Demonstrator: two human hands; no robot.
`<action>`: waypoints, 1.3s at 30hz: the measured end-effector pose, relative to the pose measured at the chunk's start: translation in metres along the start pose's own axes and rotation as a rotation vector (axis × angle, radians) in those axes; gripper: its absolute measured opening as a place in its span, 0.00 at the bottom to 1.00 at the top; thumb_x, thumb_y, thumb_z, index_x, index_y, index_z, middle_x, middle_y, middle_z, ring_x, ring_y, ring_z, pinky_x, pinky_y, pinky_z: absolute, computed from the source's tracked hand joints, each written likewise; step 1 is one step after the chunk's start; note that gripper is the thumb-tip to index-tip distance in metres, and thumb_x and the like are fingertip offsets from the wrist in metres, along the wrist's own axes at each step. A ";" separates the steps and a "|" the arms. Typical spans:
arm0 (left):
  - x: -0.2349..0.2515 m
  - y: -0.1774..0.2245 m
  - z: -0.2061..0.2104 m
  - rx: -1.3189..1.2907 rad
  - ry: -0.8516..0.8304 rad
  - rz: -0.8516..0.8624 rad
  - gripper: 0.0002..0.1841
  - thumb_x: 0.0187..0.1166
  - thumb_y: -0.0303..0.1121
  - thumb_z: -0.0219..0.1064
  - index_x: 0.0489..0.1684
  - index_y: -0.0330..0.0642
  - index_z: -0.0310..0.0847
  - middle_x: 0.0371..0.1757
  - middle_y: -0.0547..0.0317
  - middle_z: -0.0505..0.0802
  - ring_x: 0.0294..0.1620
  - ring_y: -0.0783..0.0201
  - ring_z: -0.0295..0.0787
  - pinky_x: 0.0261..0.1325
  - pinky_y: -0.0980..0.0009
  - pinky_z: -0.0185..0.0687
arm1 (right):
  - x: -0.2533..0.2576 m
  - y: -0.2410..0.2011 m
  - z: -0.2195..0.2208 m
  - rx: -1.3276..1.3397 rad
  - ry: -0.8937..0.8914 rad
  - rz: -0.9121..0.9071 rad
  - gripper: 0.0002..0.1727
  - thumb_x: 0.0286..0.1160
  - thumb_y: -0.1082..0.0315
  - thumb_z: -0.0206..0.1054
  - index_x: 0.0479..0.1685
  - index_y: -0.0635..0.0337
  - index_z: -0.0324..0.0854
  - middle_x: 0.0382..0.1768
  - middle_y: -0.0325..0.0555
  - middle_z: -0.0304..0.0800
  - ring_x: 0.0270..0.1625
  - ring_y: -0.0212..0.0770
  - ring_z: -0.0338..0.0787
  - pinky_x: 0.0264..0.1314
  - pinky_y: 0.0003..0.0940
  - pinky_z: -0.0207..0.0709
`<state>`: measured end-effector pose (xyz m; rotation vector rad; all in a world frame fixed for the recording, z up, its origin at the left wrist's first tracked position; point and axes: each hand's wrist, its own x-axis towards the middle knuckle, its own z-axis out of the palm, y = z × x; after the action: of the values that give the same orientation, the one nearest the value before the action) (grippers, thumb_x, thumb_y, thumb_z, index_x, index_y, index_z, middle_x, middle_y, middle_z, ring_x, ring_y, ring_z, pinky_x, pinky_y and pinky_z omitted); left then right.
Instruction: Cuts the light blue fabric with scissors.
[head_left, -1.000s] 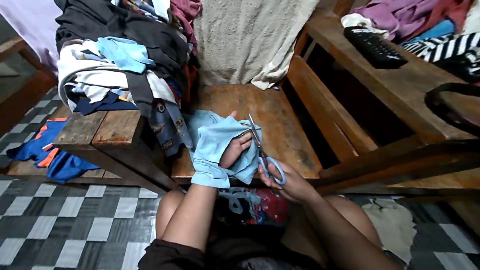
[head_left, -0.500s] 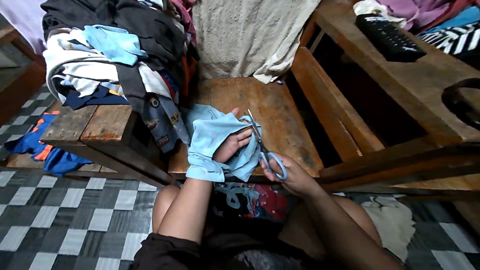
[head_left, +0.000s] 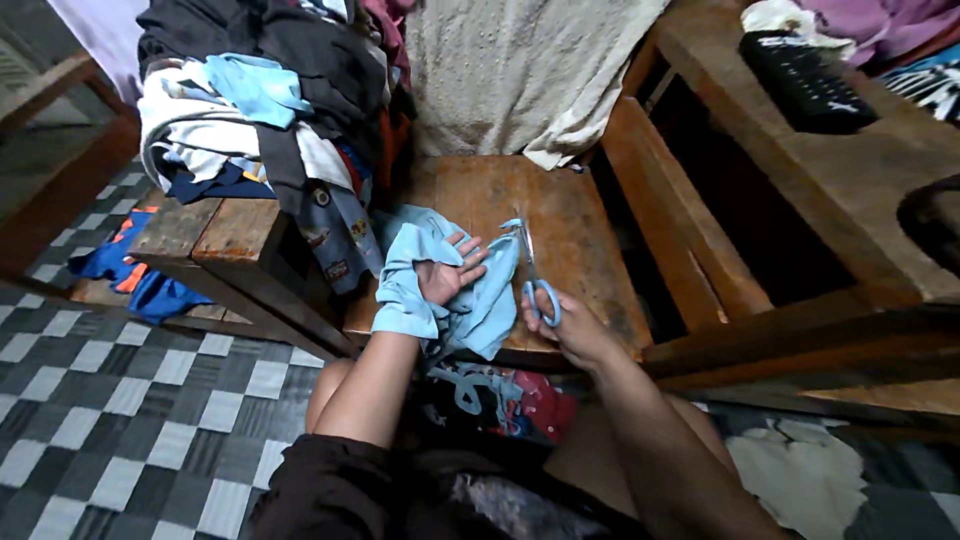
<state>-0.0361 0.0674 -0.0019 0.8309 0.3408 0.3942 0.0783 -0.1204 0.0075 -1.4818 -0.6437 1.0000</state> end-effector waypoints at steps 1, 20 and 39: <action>0.005 0.002 -0.001 -0.084 0.084 -0.038 0.40 0.88 0.52 0.08 0.87 0.35 0.46 0.80 0.39 0.73 0.71 0.51 0.80 0.70 0.57 0.76 | 0.003 -0.001 -0.003 0.014 0.039 0.013 0.15 0.95 0.63 0.43 0.44 0.58 0.74 0.19 0.25 0.76 0.16 0.16 0.68 0.19 0.10 0.61; -0.003 -0.013 0.061 1.715 0.071 -0.459 0.30 0.78 0.52 0.71 0.63 0.31 0.82 0.62 0.31 0.88 0.68 0.34 0.83 0.70 0.31 0.72 | -0.003 -0.018 -0.044 -0.453 0.158 -0.019 0.19 0.90 0.56 0.58 0.55 0.68 0.77 0.31 0.41 0.81 0.30 0.30 0.78 0.37 0.30 0.73; -0.064 -0.010 0.062 1.884 0.144 -0.645 0.16 0.78 0.25 0.66 0.59 0.23 0.81 0.66 0.27 0.85 0.72 0.29 0.79 0.70 0.30 0.72 | -0.026 -0.020 -0.042 -0.509 0.175 0.019 0.20 0.89 0.55 0.59 0.57 0.67 0.76 0.35 0.45 0.82 0.34 0.34 0.80 0.42 0.35 0.74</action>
<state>-0.0627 -0.0084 0.0385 2.4002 1.1187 -0.6773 0.1051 -0.1603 0.0309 -1.9978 -0.7948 0.7367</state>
